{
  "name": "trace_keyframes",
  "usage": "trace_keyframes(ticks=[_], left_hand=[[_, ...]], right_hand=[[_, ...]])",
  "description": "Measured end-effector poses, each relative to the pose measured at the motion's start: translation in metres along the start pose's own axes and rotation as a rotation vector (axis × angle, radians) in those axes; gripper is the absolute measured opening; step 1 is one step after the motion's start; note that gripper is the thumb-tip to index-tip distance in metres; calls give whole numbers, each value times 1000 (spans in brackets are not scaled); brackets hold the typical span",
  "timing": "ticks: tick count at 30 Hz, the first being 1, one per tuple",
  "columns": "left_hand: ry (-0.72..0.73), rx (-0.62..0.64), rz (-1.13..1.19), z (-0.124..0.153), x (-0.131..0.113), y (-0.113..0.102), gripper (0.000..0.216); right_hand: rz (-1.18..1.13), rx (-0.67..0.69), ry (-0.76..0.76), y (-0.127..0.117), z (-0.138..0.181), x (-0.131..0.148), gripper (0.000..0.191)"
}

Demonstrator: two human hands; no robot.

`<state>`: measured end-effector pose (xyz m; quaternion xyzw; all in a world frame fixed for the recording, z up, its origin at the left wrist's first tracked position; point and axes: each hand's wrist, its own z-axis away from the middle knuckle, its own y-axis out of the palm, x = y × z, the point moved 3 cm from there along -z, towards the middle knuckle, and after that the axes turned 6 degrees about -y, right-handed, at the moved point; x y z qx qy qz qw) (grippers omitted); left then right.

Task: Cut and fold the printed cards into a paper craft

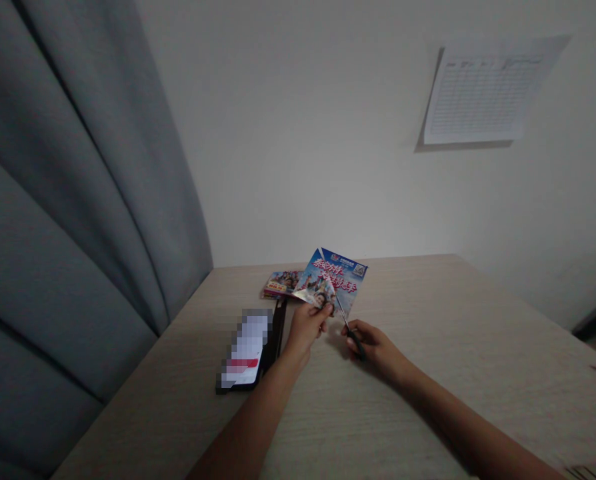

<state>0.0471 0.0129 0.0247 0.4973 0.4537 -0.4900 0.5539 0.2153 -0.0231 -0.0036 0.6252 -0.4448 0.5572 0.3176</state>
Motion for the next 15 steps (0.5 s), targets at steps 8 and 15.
trace_keyframes(ticks=[8,15], left_hand=[[2,21,-17,0,-1,0,44],[6,17,4,1,-2,1,44]], right_hand=[[-5,-17,7,0,0,-7,39],[-3,-11,4,-1,0,-5,40]])
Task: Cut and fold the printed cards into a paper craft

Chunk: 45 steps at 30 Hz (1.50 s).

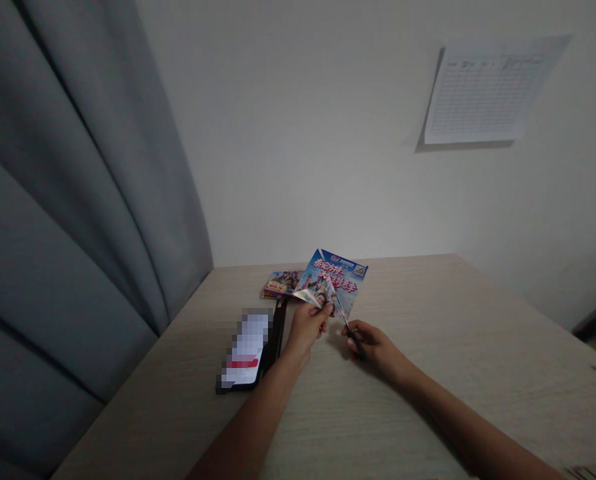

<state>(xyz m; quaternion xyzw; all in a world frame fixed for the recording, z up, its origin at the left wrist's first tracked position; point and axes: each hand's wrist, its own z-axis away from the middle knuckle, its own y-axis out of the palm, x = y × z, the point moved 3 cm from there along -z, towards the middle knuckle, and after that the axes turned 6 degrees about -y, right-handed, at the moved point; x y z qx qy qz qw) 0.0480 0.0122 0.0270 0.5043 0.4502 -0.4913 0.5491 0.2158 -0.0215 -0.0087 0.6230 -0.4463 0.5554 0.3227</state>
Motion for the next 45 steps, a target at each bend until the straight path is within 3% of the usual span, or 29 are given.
trace_keyframes(ticks=[25,34,45], left_hand=[[5,19,-23,2,0,4,46],[-3,14,-8,0,2,3,45],[-5,38,7,2,2,7,47]], right_hand=[[-12,-6,-14,-2,0,-5,35],[-8,-22,16,-1,-1,4,45],[-45,-21,-2,0,-2,-4,43]])
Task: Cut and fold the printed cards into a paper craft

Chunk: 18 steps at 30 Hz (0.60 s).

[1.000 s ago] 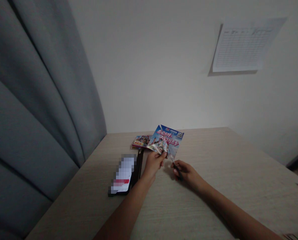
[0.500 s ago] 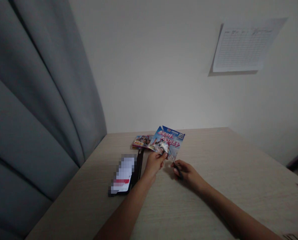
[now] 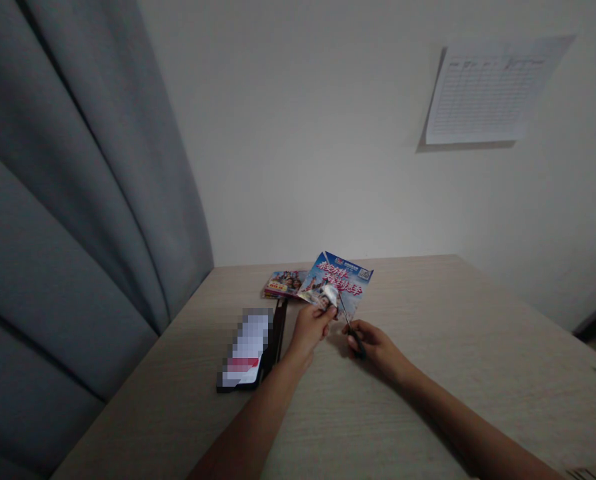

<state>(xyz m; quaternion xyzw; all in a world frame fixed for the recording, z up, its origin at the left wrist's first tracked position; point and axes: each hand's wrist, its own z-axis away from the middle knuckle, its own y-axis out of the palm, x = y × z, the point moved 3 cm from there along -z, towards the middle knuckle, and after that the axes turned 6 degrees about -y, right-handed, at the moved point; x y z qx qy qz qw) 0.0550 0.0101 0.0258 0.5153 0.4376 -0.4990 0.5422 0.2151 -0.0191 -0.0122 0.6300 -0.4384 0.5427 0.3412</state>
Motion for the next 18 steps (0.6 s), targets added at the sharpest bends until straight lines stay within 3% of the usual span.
trace_keyframes(ticks=[18], left_hand=[[-8,-12,-5,1,-2,0,46]], right_hand=[[27,-15,-5,0,1,2,41]])
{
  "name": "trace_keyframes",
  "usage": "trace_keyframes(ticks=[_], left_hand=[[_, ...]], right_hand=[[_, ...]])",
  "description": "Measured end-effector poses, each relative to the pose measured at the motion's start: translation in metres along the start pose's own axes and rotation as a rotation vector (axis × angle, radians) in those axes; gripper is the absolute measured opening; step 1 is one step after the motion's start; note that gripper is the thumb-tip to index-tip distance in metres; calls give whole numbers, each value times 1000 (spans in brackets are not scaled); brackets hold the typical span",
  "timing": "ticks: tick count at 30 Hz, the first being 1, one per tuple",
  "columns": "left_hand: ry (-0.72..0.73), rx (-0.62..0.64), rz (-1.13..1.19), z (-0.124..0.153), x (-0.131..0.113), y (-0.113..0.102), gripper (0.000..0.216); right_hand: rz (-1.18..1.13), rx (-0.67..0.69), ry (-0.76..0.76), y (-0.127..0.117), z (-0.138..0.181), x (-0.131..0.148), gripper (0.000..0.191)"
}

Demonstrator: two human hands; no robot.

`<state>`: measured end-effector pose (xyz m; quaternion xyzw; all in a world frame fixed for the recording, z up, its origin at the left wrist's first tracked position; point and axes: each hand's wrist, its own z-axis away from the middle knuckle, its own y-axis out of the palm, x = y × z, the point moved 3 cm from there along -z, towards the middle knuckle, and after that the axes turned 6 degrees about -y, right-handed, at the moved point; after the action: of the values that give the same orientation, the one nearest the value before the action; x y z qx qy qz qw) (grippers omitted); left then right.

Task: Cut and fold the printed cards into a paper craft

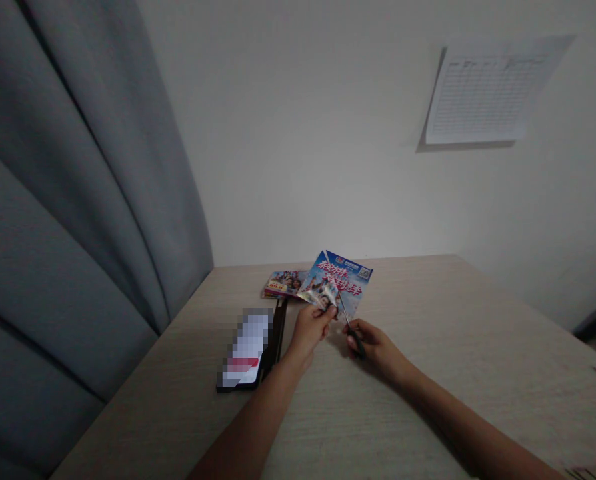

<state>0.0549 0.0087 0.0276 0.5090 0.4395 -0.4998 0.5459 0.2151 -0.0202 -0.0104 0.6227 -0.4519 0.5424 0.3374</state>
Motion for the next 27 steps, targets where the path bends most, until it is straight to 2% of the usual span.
trace_keyframes(ticks=[27], left_hand=[[6,3,-23,-1,0,-1,49]], right_hand=[[26,-31,-4,-2,-1,-12,41]])
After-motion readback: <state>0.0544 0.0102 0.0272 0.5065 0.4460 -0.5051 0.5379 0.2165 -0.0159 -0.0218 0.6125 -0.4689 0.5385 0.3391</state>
